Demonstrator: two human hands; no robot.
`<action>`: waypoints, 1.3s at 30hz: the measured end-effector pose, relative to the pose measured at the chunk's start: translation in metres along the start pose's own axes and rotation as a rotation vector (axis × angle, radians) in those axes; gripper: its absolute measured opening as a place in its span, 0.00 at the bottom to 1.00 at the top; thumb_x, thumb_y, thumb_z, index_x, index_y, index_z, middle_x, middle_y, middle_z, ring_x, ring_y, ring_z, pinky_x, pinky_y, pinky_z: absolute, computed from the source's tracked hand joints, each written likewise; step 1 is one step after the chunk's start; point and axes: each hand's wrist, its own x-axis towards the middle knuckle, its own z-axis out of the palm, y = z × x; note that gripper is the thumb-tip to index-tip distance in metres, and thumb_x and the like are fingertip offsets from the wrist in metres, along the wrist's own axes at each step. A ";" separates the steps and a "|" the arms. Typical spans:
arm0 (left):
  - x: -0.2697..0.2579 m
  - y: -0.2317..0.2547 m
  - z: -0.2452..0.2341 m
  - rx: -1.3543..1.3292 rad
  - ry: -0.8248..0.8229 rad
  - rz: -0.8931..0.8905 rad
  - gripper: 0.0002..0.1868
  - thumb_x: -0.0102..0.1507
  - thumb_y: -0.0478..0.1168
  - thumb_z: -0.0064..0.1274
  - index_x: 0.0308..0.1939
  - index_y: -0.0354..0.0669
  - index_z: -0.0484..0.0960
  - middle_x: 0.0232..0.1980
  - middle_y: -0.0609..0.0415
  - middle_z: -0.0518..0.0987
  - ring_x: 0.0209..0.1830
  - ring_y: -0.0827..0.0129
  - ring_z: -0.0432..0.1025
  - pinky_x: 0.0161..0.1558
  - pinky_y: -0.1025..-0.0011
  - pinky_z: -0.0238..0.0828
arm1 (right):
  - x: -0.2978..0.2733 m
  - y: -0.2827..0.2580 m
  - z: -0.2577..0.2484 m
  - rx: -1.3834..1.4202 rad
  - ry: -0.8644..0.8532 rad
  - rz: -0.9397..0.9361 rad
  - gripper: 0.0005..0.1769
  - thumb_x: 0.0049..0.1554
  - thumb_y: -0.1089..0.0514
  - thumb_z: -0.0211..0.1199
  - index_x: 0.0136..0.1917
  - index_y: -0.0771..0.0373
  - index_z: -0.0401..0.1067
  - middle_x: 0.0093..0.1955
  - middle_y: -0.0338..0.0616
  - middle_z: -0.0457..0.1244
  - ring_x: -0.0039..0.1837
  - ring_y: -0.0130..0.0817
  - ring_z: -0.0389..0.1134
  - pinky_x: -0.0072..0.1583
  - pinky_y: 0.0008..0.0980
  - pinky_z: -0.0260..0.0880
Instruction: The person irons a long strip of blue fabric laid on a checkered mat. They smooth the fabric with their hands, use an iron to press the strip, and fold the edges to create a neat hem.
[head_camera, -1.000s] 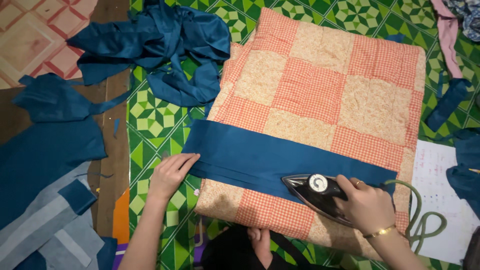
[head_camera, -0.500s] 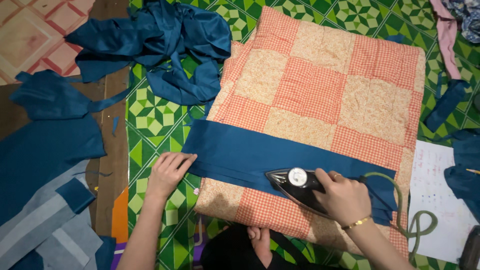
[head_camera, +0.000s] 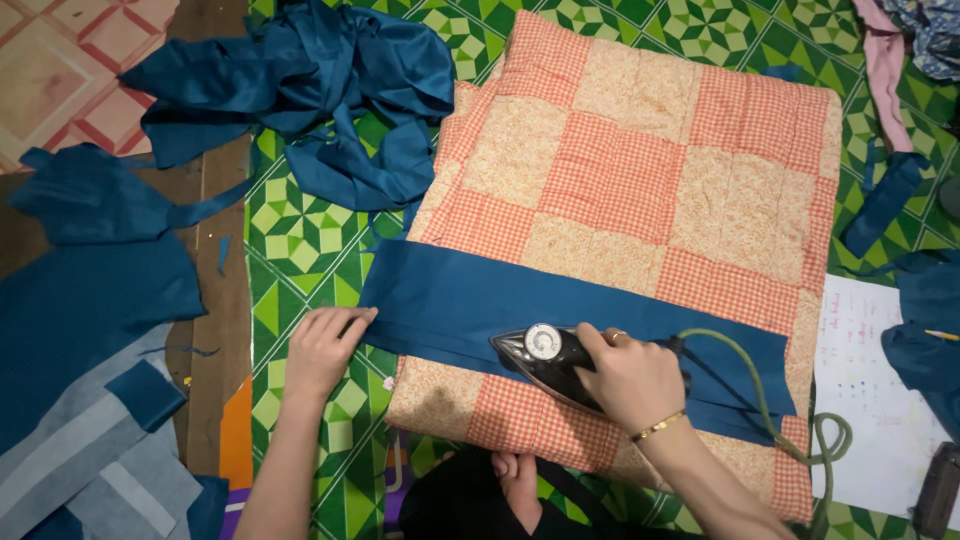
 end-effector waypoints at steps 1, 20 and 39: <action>0.000 -0.001 0.000 -0.004 0.005 -0.006 0.16 0.58 0.34 0.54 0.49 0.49 0.85 0.47 0.61 0.82 0.48 0.66 0.76 0.52 0.66 0.72 | 0.000 -0.002 -0.001 0.000 -0.003 0.004 0.22 0.43 0.44 0.73 0.48 0.52 0.72 0.40 0.44 0.70 0.36 0.49 0.73 0.34 0.44 0.73; 0.013 0.014 -0.011 -0.011 -0.041 -0.036 0.12 0.60 0.35 0.55 0.47 0.48 0.85 0.46 0.62 0.82 0.47 0.68 0.77 0.53 0.66 0.72 | -0.069 0.107 -0.020 -0.137 -0.096 0.214 0.23 0.44 0.45 0.72 0.52 0.49 0.72 0.44 0.46 0.71 0.37 0.51 0.73 0.38 0.46 0.75; 0.010 0.024 -0.004 0.023 -0.100 -0.125 0.09 0.61 0.37 0.59 0.45 0.48 0.85 0.45 0.61 0.82 0.48 0.66 0.77 0.55 0.64 0.72 | -0.151 0.238 0.027 0.041 0.137 0.229 0.23 0.42 0.52 0.72 0.53 0.54 0.76 0.44 0.47 0.71 0.40 0.49 0.72 0.42 0.43 0.72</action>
